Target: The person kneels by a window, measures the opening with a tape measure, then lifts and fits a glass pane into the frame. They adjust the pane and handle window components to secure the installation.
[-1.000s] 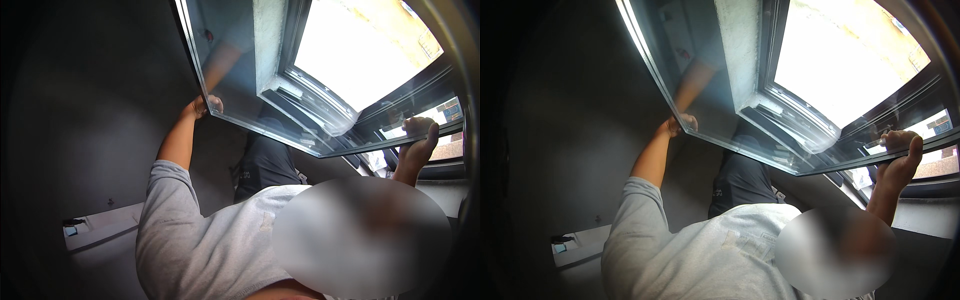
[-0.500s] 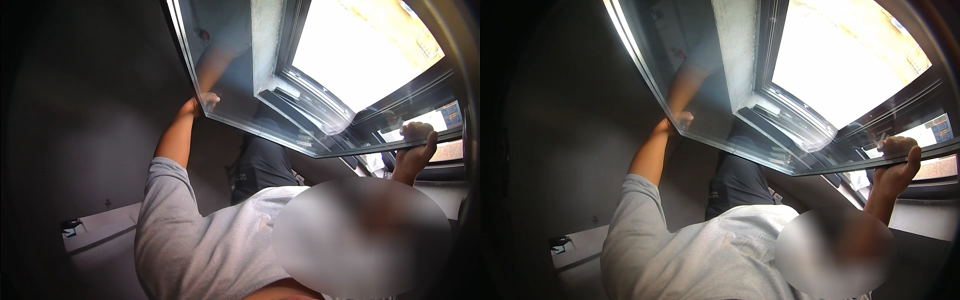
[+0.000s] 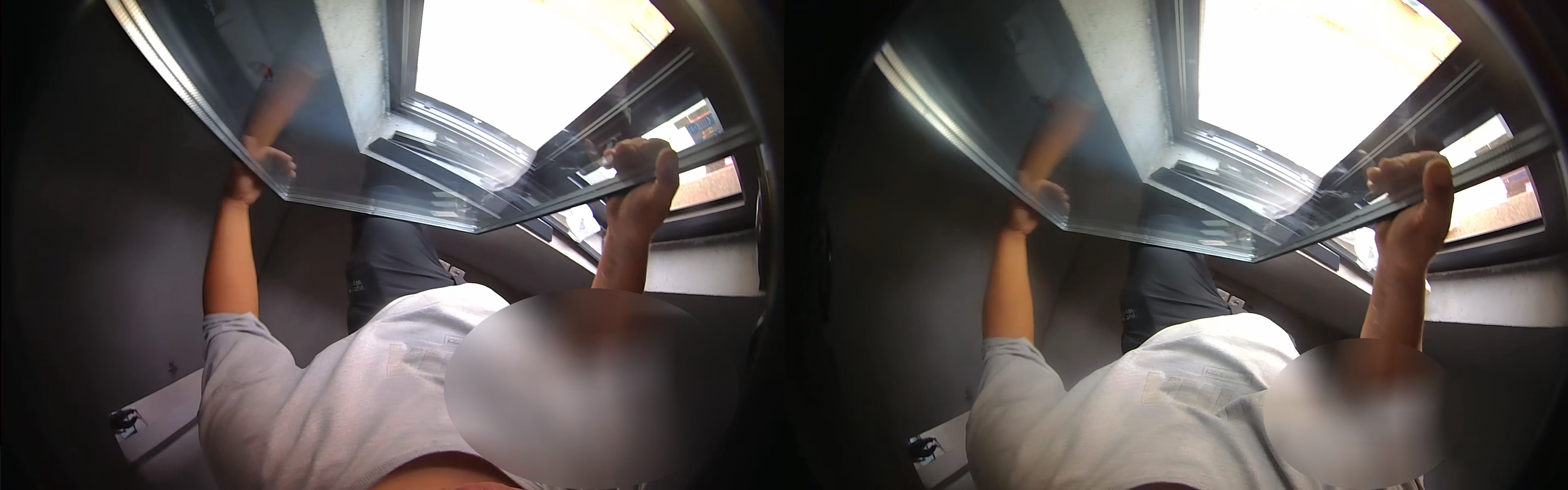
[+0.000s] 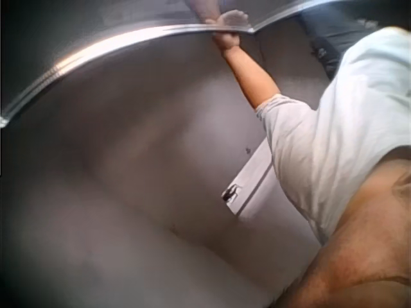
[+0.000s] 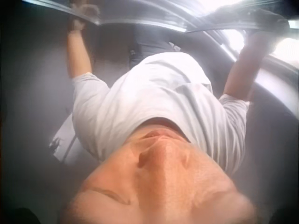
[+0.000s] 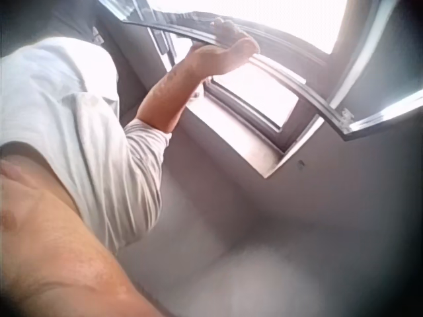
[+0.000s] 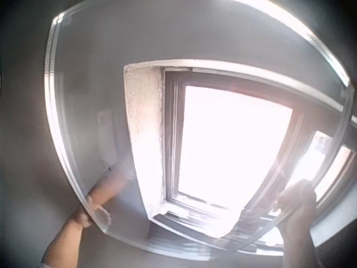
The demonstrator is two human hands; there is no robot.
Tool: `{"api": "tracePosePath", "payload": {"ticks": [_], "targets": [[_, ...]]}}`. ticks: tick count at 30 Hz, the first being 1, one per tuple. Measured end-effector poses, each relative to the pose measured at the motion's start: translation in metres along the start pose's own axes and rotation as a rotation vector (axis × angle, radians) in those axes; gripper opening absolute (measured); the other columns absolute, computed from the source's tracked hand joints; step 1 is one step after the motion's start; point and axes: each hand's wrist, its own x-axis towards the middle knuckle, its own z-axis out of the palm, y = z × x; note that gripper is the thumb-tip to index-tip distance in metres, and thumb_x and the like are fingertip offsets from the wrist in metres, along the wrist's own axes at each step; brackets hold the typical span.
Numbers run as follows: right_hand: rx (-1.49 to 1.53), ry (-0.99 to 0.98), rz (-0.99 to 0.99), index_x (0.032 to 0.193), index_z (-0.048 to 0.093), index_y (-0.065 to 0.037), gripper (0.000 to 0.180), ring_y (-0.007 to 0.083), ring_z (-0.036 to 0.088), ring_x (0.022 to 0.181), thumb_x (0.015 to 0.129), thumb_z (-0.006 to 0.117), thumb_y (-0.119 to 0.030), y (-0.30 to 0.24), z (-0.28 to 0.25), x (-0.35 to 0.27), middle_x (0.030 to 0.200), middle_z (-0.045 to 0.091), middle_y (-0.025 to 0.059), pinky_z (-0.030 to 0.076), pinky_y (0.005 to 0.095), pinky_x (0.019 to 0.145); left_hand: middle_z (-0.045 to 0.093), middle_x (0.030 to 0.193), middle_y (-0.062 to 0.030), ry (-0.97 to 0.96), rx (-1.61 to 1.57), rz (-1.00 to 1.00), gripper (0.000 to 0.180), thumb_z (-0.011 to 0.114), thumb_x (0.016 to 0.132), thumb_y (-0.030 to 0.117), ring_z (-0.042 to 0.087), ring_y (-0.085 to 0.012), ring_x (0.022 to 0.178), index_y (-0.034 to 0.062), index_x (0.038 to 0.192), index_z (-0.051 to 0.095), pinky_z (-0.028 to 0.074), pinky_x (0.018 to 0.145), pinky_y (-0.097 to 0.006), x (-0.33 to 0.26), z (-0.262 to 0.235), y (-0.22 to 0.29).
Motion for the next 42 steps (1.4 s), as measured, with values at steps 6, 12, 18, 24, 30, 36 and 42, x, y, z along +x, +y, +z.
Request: {"api": "tracePosePath", "payload": {"ticks": [6,12,18,24,30,36,42], "targets": [[-0.033,0.018,0.097,0.081,0.055,-0.006,0.043,0.0178,0.06,0.063,0.089,0.061,-0.049,-0.011,0.018,-0.007,0.071,0.062,0.0089,0.051,0.0331,0.067,0.058,0.122,-0.0211,-0.218,-0.059,0.608,0.102,0.036,0.083,0.079,0.058,-0.0316,0.11,-0.0073,0.137,0.04,0.044,0.097,-0.043,-0.037,0.042,0.159],[-0.083,-0.038,-0.005,0.102,0.053,0.0,0.034,0.0186,0.059,0.07,0.091,0.06,-0.031,0.01,0.012,-0.023,0.086,0.06,0.0104,0.05,0.0334,0.072,0.056,0.085,-0.0083,0.642,0.447,0.867,0.063,0.056,0.088,0.06,0.059,-0.0193,0.076,0.0019,0.114,0.053,0.049,0.073,-0.034,-0.028,0.117,0.211],[0.068,-0.006,0.216,0.112,0.051,-0.001,0.029,0.0113,0.05,0.087,0.085,0.054,-0.013,0.06,0.018,-0.074,0.093,0.055,0.0032,0.041,0.0272,0.08,0.055,0.086,-0.0089,0.68,0.419,0.844,0.065,0.057,0.086,0.063,0.058,-0.0189,0.074,0.0039,0.111,0.051,0.048,0.07,-0.033,-0.031,0.099,0.211],[-0.02,-0.064,0.076,0.113,0.052,0.001,0.031,0.0111,0.049,0.087,0.088,0.05,-0.018,0.085,0.009,-0.073,0.092,0.055,0.0039,0.041,0.0266,0.081,0.055,0.086,-0.0084,0.711,0.437,0.802,0.064,0.057,0.086,0.062,0.058,-0.0177,0.073,0.0037,0.111,0.05,0.048,0.068,-0.033,-0.033,0.112,0.211],[-0.055,0.029,0.147,0.105,0.054,0.0,0.025,0.0098,0.048,0.081,0.089,0.053,-0.02,0.061,0.026,-0.06,0.087,0.054,0.0021,0.042,0.0257,0.073,0.055,0.084,-0.0078,0.696,0.42,0.801,0.063,0.058,0.086,0.062,0.058,-0.0169,0.072,0.0046,0.111,0.051,0.048,0.067,-0.032,-0.035,0.095,0.208],[-0.139,-0.053,0.052,0.102,0.05,-0.004,0.022,0.0129,0.047,0.079,0.088,0.052,-0.02,0.097,0.006,-0.077,0.086,0.051,0.0036,0.042,0.029,0.073,0.055,0.083,-0.0079,0.669,0.406,0.811,0.063,0.058,0.086,0.061,0.058,-0.0168,0.07,0.0036,0.111,0.051,0.049,0.065,-0.031,-0.03,0.103,0.209],[-0.261,0.038,0.003,0.097,0.049,-0.005,0.018,0.0122,0.046,0.073,0.088,0.052,-0.02,0.096,0.019,-0.088,0.079,0.048,0.002,0.042,0.0282,0.071,0.055,0.081,-0.0077,0.705,0.41,0.812,0.063,0.054,0.089,0.061,0.057,-0.0165,0.068,0.0028,0.111,0.051,0.049,0.063,-0.03,-0.031,0.102,0.206]]}}
